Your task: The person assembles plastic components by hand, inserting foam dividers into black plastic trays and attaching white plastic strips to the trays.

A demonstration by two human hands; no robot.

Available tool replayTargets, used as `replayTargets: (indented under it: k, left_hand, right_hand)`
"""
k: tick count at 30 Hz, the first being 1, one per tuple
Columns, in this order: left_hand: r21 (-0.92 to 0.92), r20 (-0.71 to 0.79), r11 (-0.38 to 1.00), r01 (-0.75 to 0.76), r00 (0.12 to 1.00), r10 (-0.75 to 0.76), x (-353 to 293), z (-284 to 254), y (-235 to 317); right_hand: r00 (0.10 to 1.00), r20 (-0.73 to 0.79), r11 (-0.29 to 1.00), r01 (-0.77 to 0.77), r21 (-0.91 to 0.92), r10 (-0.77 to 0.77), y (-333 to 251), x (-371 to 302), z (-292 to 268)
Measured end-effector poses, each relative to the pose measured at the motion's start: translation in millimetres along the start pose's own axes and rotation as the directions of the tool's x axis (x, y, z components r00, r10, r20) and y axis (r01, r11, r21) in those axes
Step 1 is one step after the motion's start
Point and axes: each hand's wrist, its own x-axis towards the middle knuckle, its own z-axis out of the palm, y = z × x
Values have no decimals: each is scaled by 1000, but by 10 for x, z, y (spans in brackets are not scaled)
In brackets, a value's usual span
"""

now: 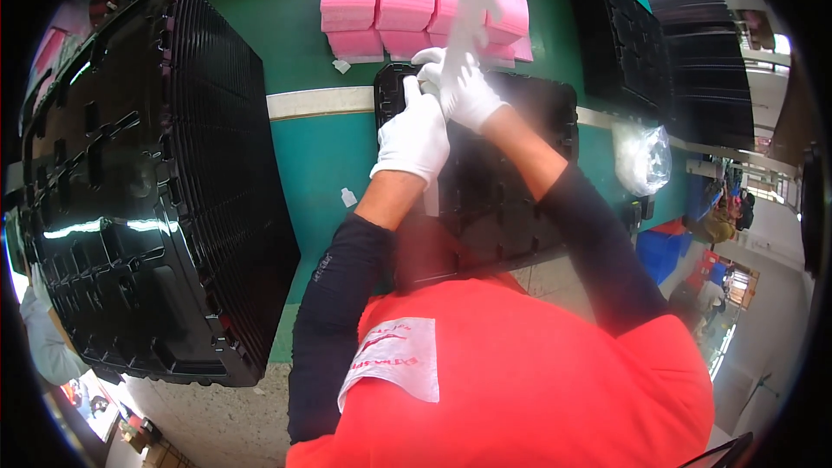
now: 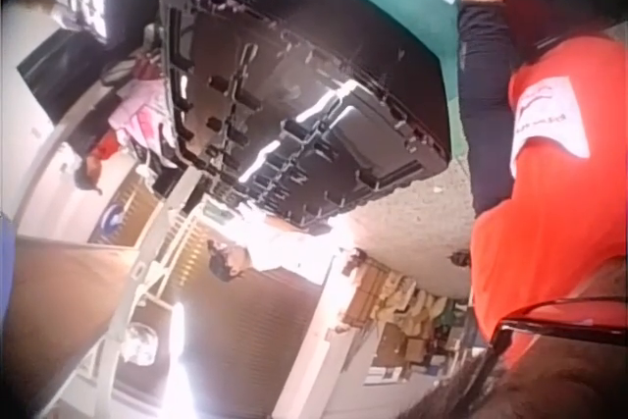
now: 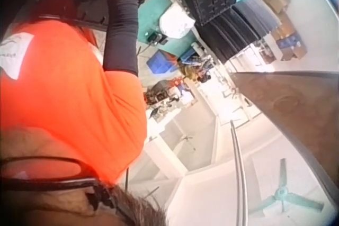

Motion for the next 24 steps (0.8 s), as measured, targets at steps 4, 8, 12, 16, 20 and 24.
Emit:
replayTargets:
  k: [4, 8, 12, 16, 20, 24]
  left_hand:
    - [87, 40, 993, -76, 997, 73, -144, -56, 54]
    - [12, -3, 997, -71, 997, 71, -199, 126, -65]
    - [-172, -278, 979, -107, 959, 56, -200, 327, -320]
    - [-669, -337, 720, -185, 939, -72, -319, 238, -432]
    - [-959, -169, 278, -64, 911, -375, -479, 175, -437]
    - [-948, -24, 306, 89, 938, -345, -635, 28, -399]
  right_hand:
    - [999, 10, 995, -36, -94, 37, -1, 15, 43]
    - [999, 36, 998, -12, -55, 14, -64, 61, -46]
    - [999, -28, 997, -47, -67, 45, -139, -13, -44]
    - [977, -192, 995, -80, 52, 88, -433, -109, 100]
    - [962, -273, 989, 59, 139, -19, -491, -223, 132]
    - [813, 138, 366, -398, 841, 566, -415, -497, -157]
